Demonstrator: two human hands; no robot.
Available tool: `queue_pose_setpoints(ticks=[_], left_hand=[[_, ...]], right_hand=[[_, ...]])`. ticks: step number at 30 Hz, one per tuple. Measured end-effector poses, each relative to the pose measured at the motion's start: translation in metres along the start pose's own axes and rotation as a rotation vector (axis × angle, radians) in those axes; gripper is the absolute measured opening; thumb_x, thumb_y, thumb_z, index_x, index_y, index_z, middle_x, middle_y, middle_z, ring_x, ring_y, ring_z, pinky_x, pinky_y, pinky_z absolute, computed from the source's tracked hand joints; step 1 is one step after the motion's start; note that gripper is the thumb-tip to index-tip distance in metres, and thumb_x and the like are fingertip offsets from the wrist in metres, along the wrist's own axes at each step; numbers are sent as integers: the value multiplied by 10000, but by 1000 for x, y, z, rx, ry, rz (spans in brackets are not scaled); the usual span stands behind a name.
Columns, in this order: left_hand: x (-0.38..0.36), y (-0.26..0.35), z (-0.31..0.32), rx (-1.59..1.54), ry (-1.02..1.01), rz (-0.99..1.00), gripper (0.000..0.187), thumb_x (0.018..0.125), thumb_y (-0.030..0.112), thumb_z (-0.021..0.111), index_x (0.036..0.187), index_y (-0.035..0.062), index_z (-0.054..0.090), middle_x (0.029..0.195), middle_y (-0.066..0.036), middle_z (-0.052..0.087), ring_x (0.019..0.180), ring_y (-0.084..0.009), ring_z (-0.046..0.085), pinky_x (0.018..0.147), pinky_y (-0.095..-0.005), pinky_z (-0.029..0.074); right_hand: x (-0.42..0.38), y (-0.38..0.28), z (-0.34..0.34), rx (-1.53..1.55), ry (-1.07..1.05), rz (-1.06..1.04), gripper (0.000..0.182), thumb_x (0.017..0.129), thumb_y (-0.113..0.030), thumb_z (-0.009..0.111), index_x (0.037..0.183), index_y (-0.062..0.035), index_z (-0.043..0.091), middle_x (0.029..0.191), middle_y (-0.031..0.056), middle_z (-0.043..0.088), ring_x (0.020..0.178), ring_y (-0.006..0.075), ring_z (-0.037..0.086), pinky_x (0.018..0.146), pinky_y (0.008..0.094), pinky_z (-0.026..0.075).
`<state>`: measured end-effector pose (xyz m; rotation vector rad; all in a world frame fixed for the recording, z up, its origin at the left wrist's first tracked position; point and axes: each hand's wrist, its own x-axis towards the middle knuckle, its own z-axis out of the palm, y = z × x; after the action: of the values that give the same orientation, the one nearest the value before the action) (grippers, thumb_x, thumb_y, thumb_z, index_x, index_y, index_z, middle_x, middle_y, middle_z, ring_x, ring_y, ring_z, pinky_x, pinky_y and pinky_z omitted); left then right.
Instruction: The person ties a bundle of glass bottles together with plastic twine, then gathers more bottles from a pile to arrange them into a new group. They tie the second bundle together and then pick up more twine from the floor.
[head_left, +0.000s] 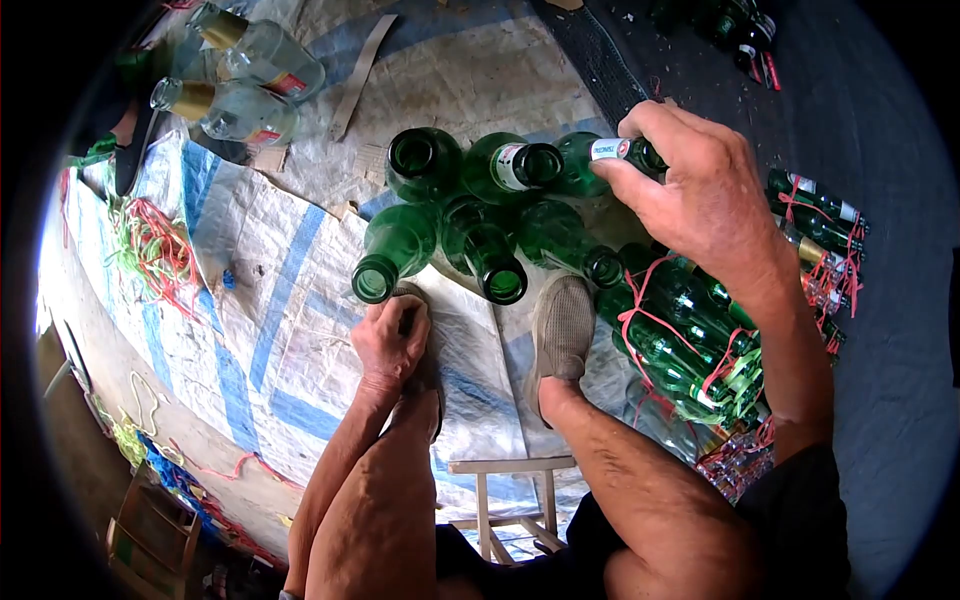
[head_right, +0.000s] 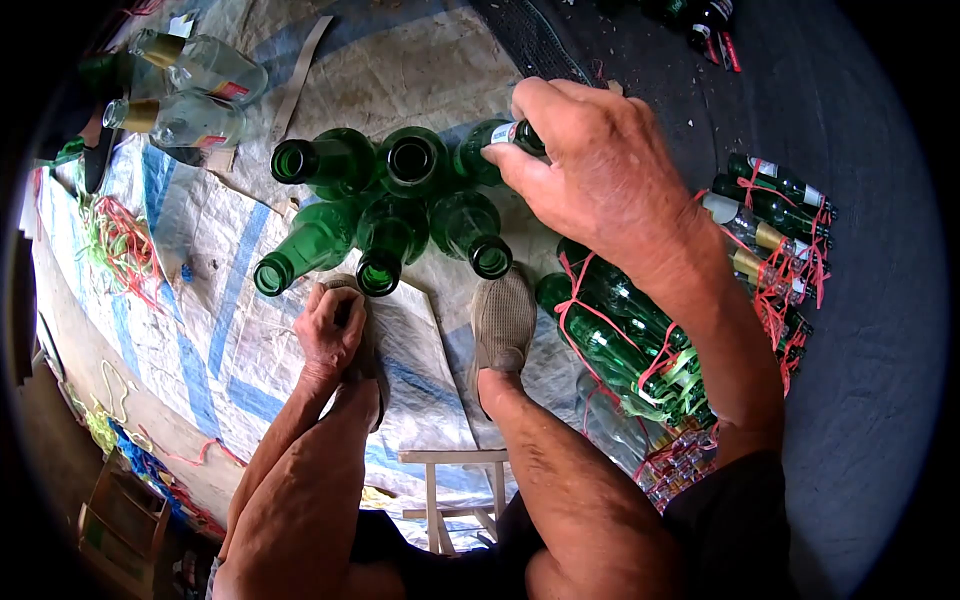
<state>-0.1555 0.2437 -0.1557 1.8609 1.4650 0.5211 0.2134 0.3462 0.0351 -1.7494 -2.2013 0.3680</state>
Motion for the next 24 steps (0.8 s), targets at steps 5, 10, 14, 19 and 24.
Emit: queue_pose_setpoints(ticks=[5,10,14,19,24], left_hand=[[0,0,1,-3,14,9,111,873,95,818,961,104,752,884,-100,668,724,-317,722,662,-387,570],[-1,-1,1,-8,3,3,112,875,89,819,961,104,750,888,-94,671,732,-306,726,668,-383,572],[-3,-6,2,6,12,25,127,862,125,839,967,138,769,919,-112,717,734,-326,736,654,-405,580],[1,-3,1,-45,33,7,127,841,150,835,959,166,790,869,-126,738,753,-345,735,673,-427,587],[2,2,-3,-4,18,7,104,837,160,827,927,166,774,866,-110,737,759,-343,734,674,-429,584]], right_hand=[[-1,-4,1,21,-17,-13,297,851,-155,862,944,-24,613,836,172,674,785,435,699,666,497,545],[-1,-8,0,58,-21,-40,279,843,-132,848,949,-25,613,836,168,660,783,435,696,649,492,542],[-1,-5,3,82,-35,-35,277,825,-115,844,967,-26,624,850,172,661,797,447,695,661,500,546],[3,-4,-2,140,-73,2,297,813,-105,850,990,-17,628,894,192,666,838,468,693,690,520,550],[5,-1,-14,232,-186,36,328,824,-130,874,1014,-9,636,927,186,672,855,438,707,717,489,560]])
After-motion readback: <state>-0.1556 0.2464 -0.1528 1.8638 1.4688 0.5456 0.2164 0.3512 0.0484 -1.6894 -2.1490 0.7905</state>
